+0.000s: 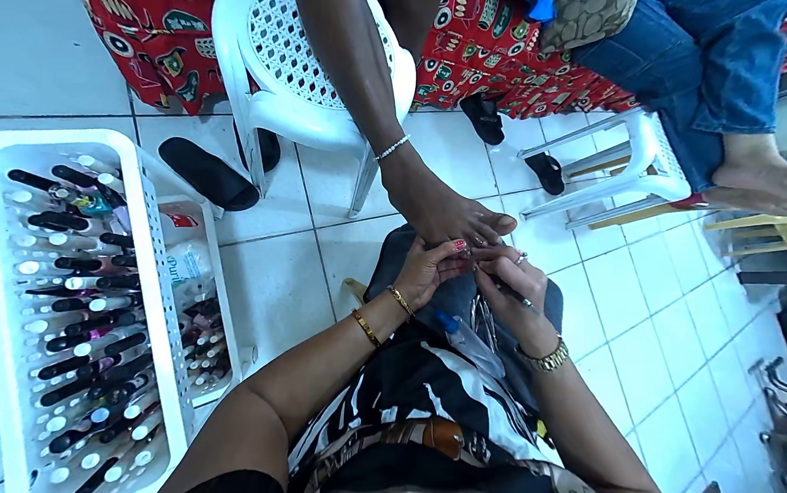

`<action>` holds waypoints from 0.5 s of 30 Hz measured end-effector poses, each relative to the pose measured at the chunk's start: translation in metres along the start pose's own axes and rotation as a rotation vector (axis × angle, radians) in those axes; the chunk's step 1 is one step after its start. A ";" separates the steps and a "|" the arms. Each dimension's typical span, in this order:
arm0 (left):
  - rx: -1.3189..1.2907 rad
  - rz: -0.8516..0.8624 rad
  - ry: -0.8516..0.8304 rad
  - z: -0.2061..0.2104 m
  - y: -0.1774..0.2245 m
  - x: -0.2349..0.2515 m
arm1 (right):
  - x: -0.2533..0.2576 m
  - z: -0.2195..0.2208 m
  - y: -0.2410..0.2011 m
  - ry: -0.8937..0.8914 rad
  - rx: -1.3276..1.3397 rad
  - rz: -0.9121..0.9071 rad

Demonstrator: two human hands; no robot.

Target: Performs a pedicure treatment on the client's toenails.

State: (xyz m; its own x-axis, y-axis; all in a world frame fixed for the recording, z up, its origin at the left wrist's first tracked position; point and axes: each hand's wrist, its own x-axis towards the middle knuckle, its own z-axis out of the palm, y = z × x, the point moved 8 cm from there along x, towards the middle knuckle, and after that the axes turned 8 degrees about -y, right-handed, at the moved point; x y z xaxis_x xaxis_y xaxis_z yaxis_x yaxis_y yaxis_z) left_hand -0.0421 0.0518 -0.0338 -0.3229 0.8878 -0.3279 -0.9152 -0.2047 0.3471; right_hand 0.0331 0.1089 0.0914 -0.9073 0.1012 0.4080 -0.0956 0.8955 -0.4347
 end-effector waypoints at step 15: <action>-0.001 -0.013 0.023 -0.003 -0.002 0.002 | -0.005 0.001 0.011 0.071 0.130 0.118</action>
State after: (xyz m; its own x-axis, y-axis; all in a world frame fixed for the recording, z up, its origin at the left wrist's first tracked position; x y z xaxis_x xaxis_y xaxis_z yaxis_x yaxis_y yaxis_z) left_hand -0.0418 0.0529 -0.0375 -0.3165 0.8805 -0.3529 -0.9196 -0.1935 0.3419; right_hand 0.0358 0.1181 0.0838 -0.8847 0.2363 0.4018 -0.0469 0.8125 -0.5811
